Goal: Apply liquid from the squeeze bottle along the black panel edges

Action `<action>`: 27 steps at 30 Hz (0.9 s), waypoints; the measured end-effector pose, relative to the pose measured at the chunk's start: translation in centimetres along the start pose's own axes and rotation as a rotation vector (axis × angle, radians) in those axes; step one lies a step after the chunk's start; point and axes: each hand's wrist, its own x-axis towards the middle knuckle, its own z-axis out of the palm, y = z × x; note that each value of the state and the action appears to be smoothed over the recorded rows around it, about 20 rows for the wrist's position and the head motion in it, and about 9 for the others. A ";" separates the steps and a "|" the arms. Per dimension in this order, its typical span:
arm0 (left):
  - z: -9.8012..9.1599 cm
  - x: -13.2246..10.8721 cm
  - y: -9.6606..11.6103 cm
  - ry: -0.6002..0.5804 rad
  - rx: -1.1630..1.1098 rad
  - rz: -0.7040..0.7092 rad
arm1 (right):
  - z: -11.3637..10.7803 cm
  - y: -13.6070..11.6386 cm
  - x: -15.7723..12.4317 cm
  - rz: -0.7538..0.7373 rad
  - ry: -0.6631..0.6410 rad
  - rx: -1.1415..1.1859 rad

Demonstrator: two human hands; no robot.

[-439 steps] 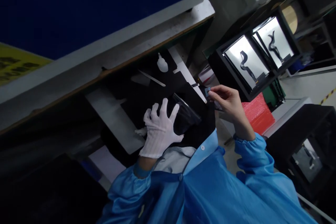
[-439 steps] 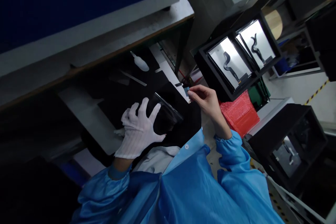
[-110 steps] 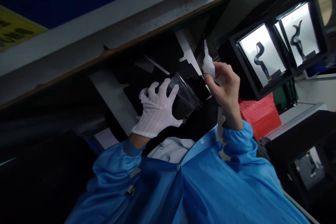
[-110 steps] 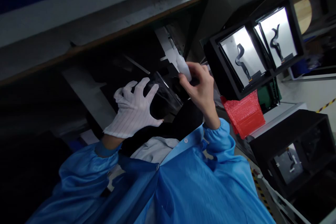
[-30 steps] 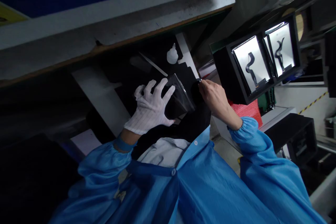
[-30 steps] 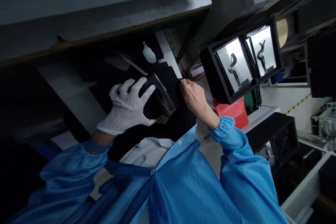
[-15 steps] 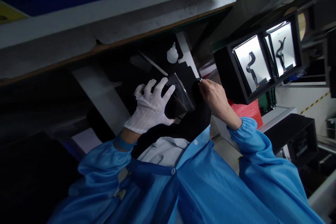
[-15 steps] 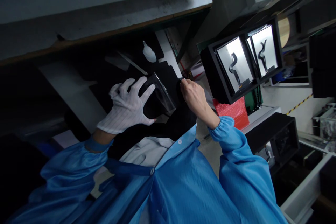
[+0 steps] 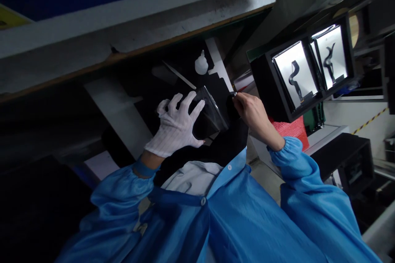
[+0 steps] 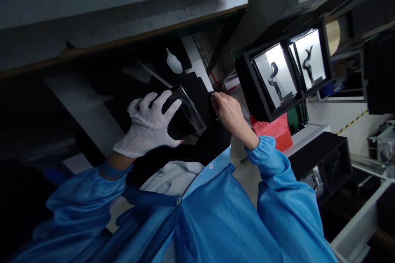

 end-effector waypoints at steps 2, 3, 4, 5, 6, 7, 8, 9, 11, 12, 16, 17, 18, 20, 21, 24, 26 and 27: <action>-0.1 0.0 0.0 -0.009 -0.005 0.007 | 0.0 0.2 0.1 -0.014 0.008 0.026; -0.2 0.0 0.0 -0.011 -0.003 0.008 | 0.0 0.2 0.1 -0.019 0.010 0.037; -0.3 0.0 0.1 -0.013 0.003 0.006 | 0.0 0.2 0.1 -0.021 0.009 0.046; -0.4 0.0 0.2 -0.012 0.013 0.004 | -0.1 0.2 0.2 -0.020 0.005 0.054; -0.5 0.0 0.3 -0.009 0.021 0.002 | -0.1 0.2 0.2 -0.016 0.002 0.061; -0.6 0.0 0.4 -0.007 0.026 0.002 | -0.2 0.2 0.2 -0.009 -0.002 0.067; -0.7 0.0 0.5 -0.007 0.029 0.001 | -0.2 0.1 0.3 -0.003 -0.005 0.073; -0.7 0.0 0.5 -0.008 0.031 0.002 | -0.2 0.1 0.3 0.002 -0.007 0.079; -0.7 -0.1 0.4 -0.008 0.032 0.004 | -0.2 0.1 0.3 0.001 -0.005 0.092; -0.6 -0.1 0.4 -0.010 0.032 0.005 | -0.2 0.2 0.3 -0.004 -0.004 0.098; -0.4 0.0 0.1 -0.015 0.024 -0.003 | 0.0 0.6 0.3 -0.029 0.016 0.126; -0.3 0.0 0.1 -0.015 0.032 -0.005 | 0.0 0.6 0.3 -0.035 0.021 0.134; -0.3 0.0 0.1 -0.016 0.041 -0.008 | 0.1 0.7 0.3 -0.040 0.027 0.142; -0.3 0.0 0.2 -0.026 0.049 -0.015 | 0.1 0.8 0.3 -0.049 0.036 0.159; -0.3 0.1 0.2 -0.032 0.046 -0.019 | 0.1 0.8 0.3 -0.052 0.038 0.164; -0.3 0.1 0.2 -0.029 0.028 -0.025 | 0.2 0.9 0.4 -0.056 0.042 0.173; -0.3 0.1 0.2 -0.026 0.032 -0.019 | 0.2 1.0 0.4 -0.054 0.045 0.179; -0.3 0.1 0.1 -0.026 0.035 -0.018 | 0.2 1.0 0.4 -0.052 0.045 0.183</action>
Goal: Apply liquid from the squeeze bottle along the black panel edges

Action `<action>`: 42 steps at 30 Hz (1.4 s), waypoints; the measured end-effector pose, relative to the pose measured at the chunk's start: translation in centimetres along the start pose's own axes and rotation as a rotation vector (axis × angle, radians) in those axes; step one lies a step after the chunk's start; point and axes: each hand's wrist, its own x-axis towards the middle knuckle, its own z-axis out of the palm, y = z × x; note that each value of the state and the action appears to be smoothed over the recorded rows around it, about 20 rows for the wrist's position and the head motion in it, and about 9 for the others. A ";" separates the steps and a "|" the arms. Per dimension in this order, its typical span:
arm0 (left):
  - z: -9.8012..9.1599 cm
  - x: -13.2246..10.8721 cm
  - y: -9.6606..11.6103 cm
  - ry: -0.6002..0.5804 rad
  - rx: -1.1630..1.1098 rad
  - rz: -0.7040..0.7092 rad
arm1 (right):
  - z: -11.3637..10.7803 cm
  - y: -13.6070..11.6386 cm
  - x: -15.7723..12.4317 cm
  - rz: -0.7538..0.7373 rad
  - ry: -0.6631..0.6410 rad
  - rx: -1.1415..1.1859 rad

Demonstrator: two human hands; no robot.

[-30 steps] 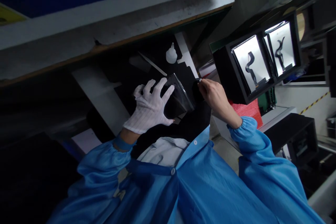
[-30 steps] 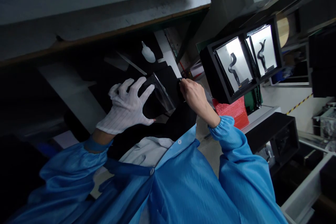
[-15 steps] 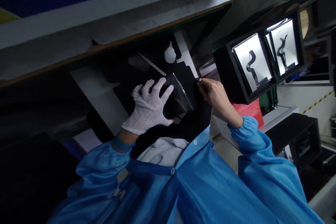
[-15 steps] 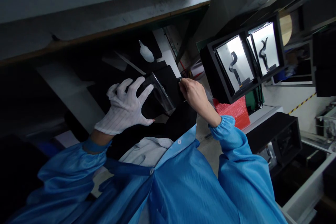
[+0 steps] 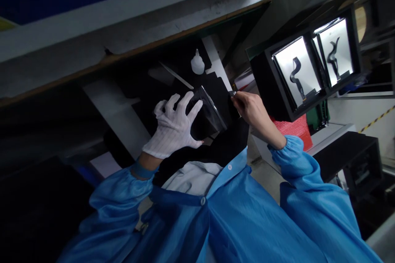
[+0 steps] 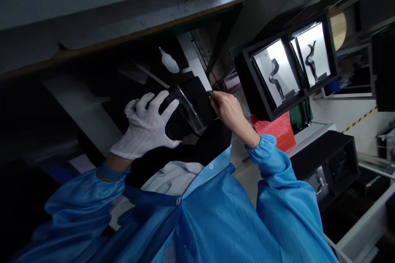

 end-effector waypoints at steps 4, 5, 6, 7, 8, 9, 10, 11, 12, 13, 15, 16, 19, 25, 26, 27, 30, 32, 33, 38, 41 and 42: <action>0.1 0.0 -0.1 0.005 0.012 -0.002 | -0.1 -0.1 0.0 0.014 -0.007 0.027; 0.1 0.0 -0.2 0.007 0.015 -0.002 | -0.1 -0.1 0.0 0.015 -0.007 0.034; 0.1 -0.1 -0.2 0.010 0.017 -0.002 | -0.2 -0.1 0.0 0.016 -0.006 0.040; 0.1 -0.1 -0.2 0.013 0.019 0.000 | -0.2 -0.1 0.0 0.015 -0.006 0.045; 0.1 -0.1 -0.2 0.015 0.020 0.001 | -0.2 -0.1 0.1 0.016 -0.007 0.048; 0.1 -0.1 -0.2 0.017 0.021 0.003 | -0.3 -0.2 0.1 0.018 -0.008 0.049; 0.0 -0.1 -0.2 0.018 0.024 0.005 | -0.3 -0.2 0.1 0.020 -0.010 0.048; 0.0 -0.1 -0.2 0.017 0.028 0.006 | -0.4 -0.3 0.1 0.022 -0.014 0.046; 0.0 -0.1 -0.2 0.017 0.031 0.008 | -0.4 -0.3 0.2 0.024 -0.017 0.043; 0.1 -0.1 -0.2 0.017 0.033 0.006 | -0.4 -0.3 0.2 0.025 -0.018 0.041; 0.1 -0.1 -0.2 0.019 0.031 0.002 | -0.5 -0.4 0.2 0.024 -0.020 0.041; 0.2 -0.1 -0.2 0.019 0.028 0.001 | -0.5 -0.4 0.2 0.022 -0.022 0.044; 0.2 -0.1 -0.2 0.018 0.018 0.002 | -0.6 -0.3 0.1 0.013 -0.027 0.051; 0.2 -0.2 -0.3 0.016 -0.001 -0.008 | -0.4 -0.2 0.1 0.005 -0.018 0.045; 0.3 -0.2 -0.3 0.020 0.002 -0.008 | -0.4 -0.2 0.1 0.006 -0.017 0.038; 0.4 -0.3 -0.3 0.025 0.008 -0.007 | -0.3 -0.1 0.2 0.007 -0.016 0.032; 0.8 -0.4 -0.3 0.043 0.033 -0.002 | -0.3 0.0 0.2 0.004 -0.020 0.025; 1.0 -0.4 -0.3 0.055 0.036 -0.005 | -0.3 0.0 0.2 -0.004 -0.023 0.028; 1.1 -0.4 -0.3 0.060 0.031 -0.008 | -0.3 0.1 0.3 -0.008 -0.023 0.029; 0.9 -0.4 -0.3 0.061 0.037 -0.014 | -0.3 0.0 0.3 -0.009 -0.019 0.038; 0.6 -0.3 -0.3 0.043 0.055 -0.011 | -0.3 0.0 0.3 -0.009 -0.020 0.045; 0.5 -0.3 -0.3 0.037 0.057 -0.007 | -0.3 0.0 0.2 -0.010 -0.018 0.047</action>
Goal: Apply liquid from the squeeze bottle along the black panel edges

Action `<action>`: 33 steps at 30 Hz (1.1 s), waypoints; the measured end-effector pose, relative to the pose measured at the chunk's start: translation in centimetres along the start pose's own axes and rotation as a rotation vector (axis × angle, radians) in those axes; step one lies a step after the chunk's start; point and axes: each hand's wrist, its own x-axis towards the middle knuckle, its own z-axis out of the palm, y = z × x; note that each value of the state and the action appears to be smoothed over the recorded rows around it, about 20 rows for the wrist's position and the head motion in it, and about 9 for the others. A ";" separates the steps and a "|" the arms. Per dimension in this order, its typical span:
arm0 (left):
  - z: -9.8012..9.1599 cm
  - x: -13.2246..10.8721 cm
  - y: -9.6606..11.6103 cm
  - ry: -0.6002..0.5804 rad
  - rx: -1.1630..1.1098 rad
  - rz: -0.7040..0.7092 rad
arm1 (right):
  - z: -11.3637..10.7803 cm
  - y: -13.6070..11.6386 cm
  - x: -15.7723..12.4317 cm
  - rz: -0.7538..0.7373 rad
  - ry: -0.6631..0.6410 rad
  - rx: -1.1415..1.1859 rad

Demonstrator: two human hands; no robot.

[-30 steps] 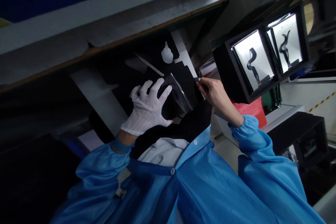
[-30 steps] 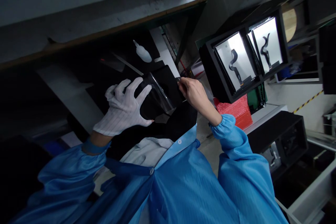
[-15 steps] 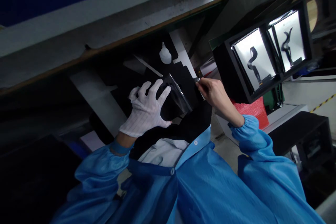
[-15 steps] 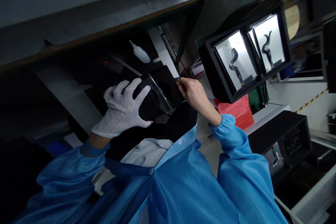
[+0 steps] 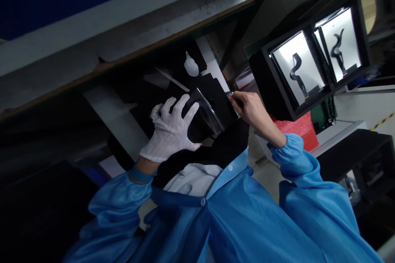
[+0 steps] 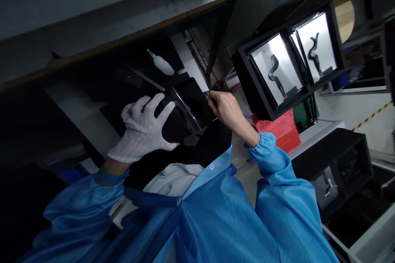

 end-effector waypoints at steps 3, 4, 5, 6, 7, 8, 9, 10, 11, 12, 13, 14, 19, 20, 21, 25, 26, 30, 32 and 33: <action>-0.1 0.0 0.0 -0.006 0.004 0.002 | 0.0 0.0 0.0 -0.005 0.007 0.012; 0.0 0.0 0.0 -0.004 0.004 0.000 | 0.0 0.0 0.1 -0.006 0.008 0.018; 0.0 0.0 0.0 -0.002 0.003 -0.002 | 0.0 0.0 0.1 -0.005 0.006 0.024; 0.0 0.0 0.0 0.000 0.001 -0.003 | 0.0 0.0 0.1 -0.004 0.002 0.029; 0.0 0.0 -0.1 0.001 -0.001 -0.004 | -0.1 -0.1 0.2 -0.001 -0.001 0.032; 0.0 0.0 -0.1 0.000 -0.003 -0.005 | -0.1 -0.2 0.2 0.002 -0.005 0.032; 0.0 0.1 -0.1 -0.003 -0.003 -0.005 | -0.2 -0.2 0.2 0.003 -0.009 0.028; -0.1 0.1 -0.1 -0.008 -0.002 -0.006 | -0.3 -0.3 0.3 0.001 -0.013 0.022; -0.2 0.1 -0.1 -0.015 0.000 -0.005 | -0.4 -0.3 0.3 -0.004 -0.016 0.015; -0.4 0.1 -0.1 -0.023 0.004 -0.003 | -0.5 -0.3 0.3 -0.010 -0.017 0.006; -0.5 0.1 -0.1 -0.031 0.008 0.001 | -0.5 -0.3 0.4 -0.017 -0.019 -0.003; -0.6 0.1 -0.1 -0.038 0.013 0.005 | -0.6 -0.2 0.4 -0.021 -0.022 -0.013; -0.6 0.1 0.0 -0.043 0.048 0.014 | -0.4 0.1 0.4 -0.012 -0.052 -0.088; -0.6 0.1 0.0 -0.037 0.056 0.013 | -0.3 0.2 0.3 -0.017 -0.058 -0.101; -0.5 0.1 0.0 -0.031 0.062 0.012 | -0.3 0.2 0.3 -0.025 -0.061 -0.112; -0.3 0.1 0.0 -0.014 0.064 0.017 | -0.2 0.1 0.2 -0.041 -0.079 -0.155; -0.2 0.1 0.0 -0.011 0.065 0.018 | -0.2 0.0 0.2 -0.034 -0.086 -0.164; -0.2 0.0 0.0 0.000 0.064 0.019 | -0.1 -0.1 0.2 -0.016 -0.073 -0.163; -0.2 0.0 0.0 -0.010 0.045 0.017 | 0.0 -0.1 0.2 -0.011 -0.060 -0.145; -0.3 0.0 0.0 -0.016 0.037 0.015 | 0.0 -0.1 0.3 -0.005 -0.058 -0.136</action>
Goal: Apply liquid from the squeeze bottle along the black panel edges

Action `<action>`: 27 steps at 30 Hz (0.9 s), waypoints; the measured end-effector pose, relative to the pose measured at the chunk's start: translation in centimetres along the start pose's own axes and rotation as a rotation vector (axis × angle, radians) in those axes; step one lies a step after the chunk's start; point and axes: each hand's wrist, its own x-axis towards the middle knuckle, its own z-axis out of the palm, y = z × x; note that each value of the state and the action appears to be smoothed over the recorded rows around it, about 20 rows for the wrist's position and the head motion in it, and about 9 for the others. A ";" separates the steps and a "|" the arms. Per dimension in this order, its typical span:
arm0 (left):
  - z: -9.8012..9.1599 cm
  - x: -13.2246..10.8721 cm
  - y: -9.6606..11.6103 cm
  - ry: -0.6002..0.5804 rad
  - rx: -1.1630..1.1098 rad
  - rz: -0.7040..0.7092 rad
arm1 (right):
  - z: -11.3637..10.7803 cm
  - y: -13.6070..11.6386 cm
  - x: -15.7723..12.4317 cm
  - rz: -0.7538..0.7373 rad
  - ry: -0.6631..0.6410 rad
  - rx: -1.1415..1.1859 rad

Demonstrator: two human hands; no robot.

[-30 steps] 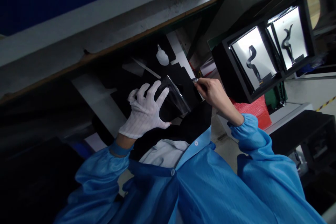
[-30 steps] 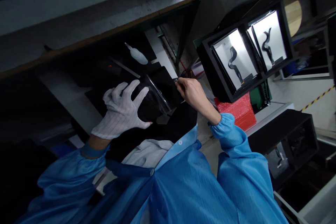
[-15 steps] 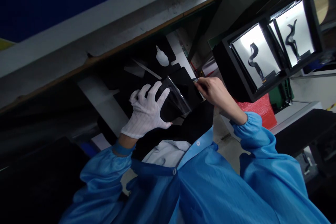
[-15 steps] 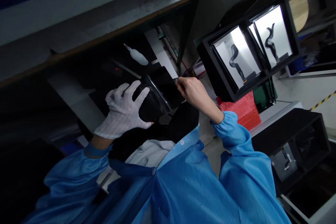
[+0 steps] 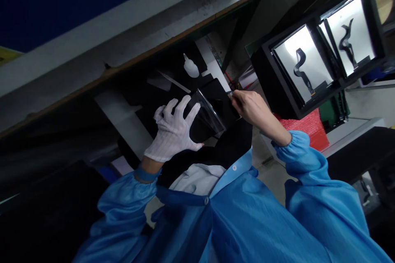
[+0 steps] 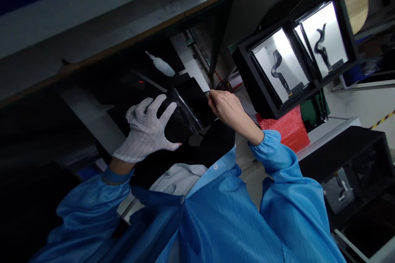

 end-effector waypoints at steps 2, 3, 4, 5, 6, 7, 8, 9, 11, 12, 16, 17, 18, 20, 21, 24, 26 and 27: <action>-0.1 0.0 0.0 -0.008 -0.008 -0.007 | 0.0 0.0 0.1 0.013 -0.001 0.018; -0.1 0.0 0.0 -0.012 -0.010 -0.009 | 0.0 0.1 0.2 0.019 0.000 0.027; -0.2 0.0 -0.1 -0.017 -0.012 -0.010 | 0.0 0.1 0.2 0.022 0.003 0.037; -0.3 0.0 -0.1 -0.024 -0.013 -0.011 | 0.0 0.1 0.2 0.024 0.008 0.046; -0.3 0.0 -0.1 -0.031 -0.015 -0.012 | 0.0 0.1 0.3 0.026 0.011 0.054; -0.4 0.0 -0.1 -0.037 -0.015 -0.011 | 0.0 0.0 0.3 0.029 0.011 0.060; -0.4 0.0 -0.1 -0.045 -0.014 -0.009 | 0.0 0.0 0.3 0.033 0.011 0.061; -0.4 0.0 -0.2 -0.051 -0.010 -0.006 | 0.0 0.0 0.3 0.039 0.010 0.059; -0.4 0.0 -0.2 -0.054 0.001 -0.008 | 0.0 -0.1 0.3 0.046 0.004 0.051; -0.4 0.0 -0.2 -0.053 0.005 -0.013 | 0.0 -0.1 0.3 0.045 0.002 0.049; 0.0 0.1 -0.1 -0.040 0.002 -0.029 | 0.0 -0.1 0.3 0.026 0.009 0.061; 0.1 0.1 -0.1 -0.036 0.003 -0.028 | 0.0 -0.1 0.3 0.025 0.017 0.065; 0.2 0.1 -0.1 -0.033 0.005 -0.027 | 0.0 -0.1 0.3 0.025 0.022 0.068; 0.3 0.0 -0.1 -0.027 0.013 -0.025 | 0.1 0.0 0.3 0.030 0.028 0.076; 0.3 0.0 -0.1 -0.026 0.016 -0.025 | 0.1 0.0 0.3 0.032 0.031 0.081; 0.4 0.0 -0.1 -0.034 0.017 -0.028 | 0.2 0.1 0.3 0.024 0.034 0.092; 0.3 0.1 -0.1 -0.045 0.012 -0.036 | 0.2 0.1 0.3 0.023 0.036 0.092; 0.2 0.1 -0.1 -0.052 0.010 -0.041 | 0.2 0.1 0.3 0.024 0.036 0.090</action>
